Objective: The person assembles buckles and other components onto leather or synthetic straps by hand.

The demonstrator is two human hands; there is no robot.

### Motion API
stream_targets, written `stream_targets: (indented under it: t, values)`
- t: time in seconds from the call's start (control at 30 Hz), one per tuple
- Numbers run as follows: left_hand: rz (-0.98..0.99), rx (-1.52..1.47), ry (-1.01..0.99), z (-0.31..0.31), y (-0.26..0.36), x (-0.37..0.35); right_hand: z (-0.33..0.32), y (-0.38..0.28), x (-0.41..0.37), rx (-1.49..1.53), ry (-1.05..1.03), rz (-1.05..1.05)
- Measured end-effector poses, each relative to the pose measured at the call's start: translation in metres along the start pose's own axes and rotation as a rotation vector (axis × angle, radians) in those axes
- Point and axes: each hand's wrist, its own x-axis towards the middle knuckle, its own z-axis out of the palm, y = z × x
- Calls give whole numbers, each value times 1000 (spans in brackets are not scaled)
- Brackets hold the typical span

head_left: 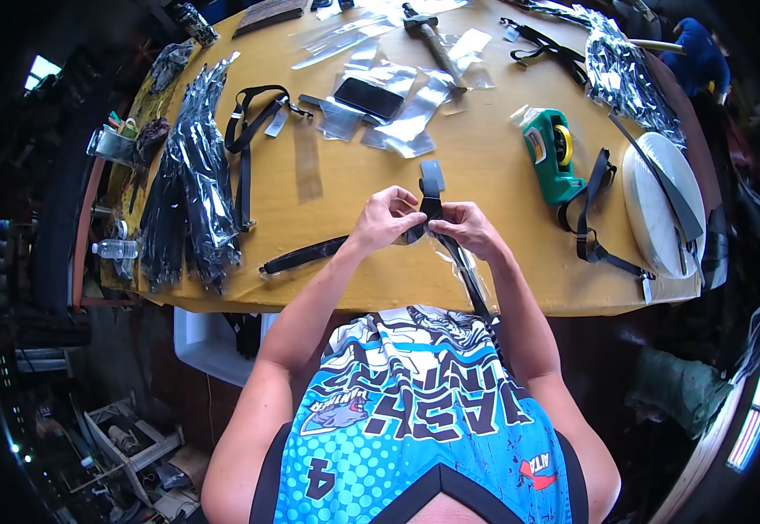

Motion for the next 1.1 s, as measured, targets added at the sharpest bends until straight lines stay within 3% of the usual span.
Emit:
stream_targets:
  t: [0.4, 0.7, 0.87, 1.1]
  values:
    - [98, 109, 58, 7, -1, 1, 2, -2, -2, -7, -11, 13]
    - [-19, -100, 5, 1, -3, 1, 10, -3, -1, 47, 50, -71]
    - [-8, -115, -165, -7, -3, -5, 10, -8, -5, 54, 55, -48]
    - [-83, -60, -94, -5, -1, -4, 6, -7, -6, -5, 18, -42]
